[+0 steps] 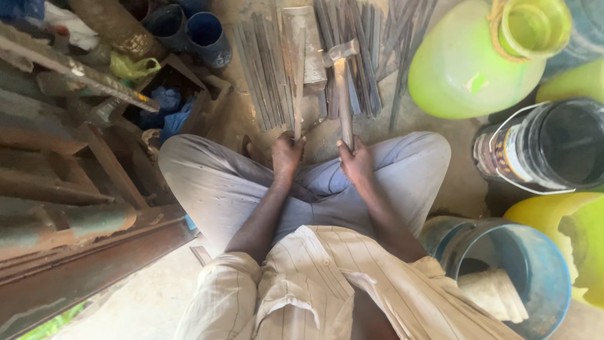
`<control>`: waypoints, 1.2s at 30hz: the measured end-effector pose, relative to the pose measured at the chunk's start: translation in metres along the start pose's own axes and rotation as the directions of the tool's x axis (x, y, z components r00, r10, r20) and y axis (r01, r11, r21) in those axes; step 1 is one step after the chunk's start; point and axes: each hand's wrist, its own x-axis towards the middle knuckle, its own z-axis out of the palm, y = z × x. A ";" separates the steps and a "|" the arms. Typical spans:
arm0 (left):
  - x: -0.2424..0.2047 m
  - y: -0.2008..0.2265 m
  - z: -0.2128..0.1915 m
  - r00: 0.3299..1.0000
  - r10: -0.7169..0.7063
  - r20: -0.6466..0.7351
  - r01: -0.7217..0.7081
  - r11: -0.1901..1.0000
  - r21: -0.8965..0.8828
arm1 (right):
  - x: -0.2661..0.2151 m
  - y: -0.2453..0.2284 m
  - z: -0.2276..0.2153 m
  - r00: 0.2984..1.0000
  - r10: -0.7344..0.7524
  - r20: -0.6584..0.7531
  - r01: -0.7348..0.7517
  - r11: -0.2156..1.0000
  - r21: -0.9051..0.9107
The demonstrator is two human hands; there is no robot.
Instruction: The person sits on the floor and repeatedly strikes metal rods with a hammer to shape them. The person holds each rod against a metal block and strikes it multiple times before moving to the next rod.
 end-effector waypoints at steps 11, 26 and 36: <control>0.040 -0.047 0.038 0.942 -0.210 0.262 0.314 0.831 -0.459 | 0.022 -0.065 0.011 0.779 -0.626 -0.033 0.581 0.741 -0.338; 0.010 -0.016 0.026 0.982 -0.182 0.058 0.191 0.938 -0.291 | 0.091 -0.061 0.030 0.821 -0.562 0.105 0.504 0.624 -0.597; -0.001 -0.025 0.023 0.966 -0.242 0.092 0.259 0.890 -0.375 | 0.113 -0.049 0.032 0.965 -0.251 0.074 0.227 0.660 -0.716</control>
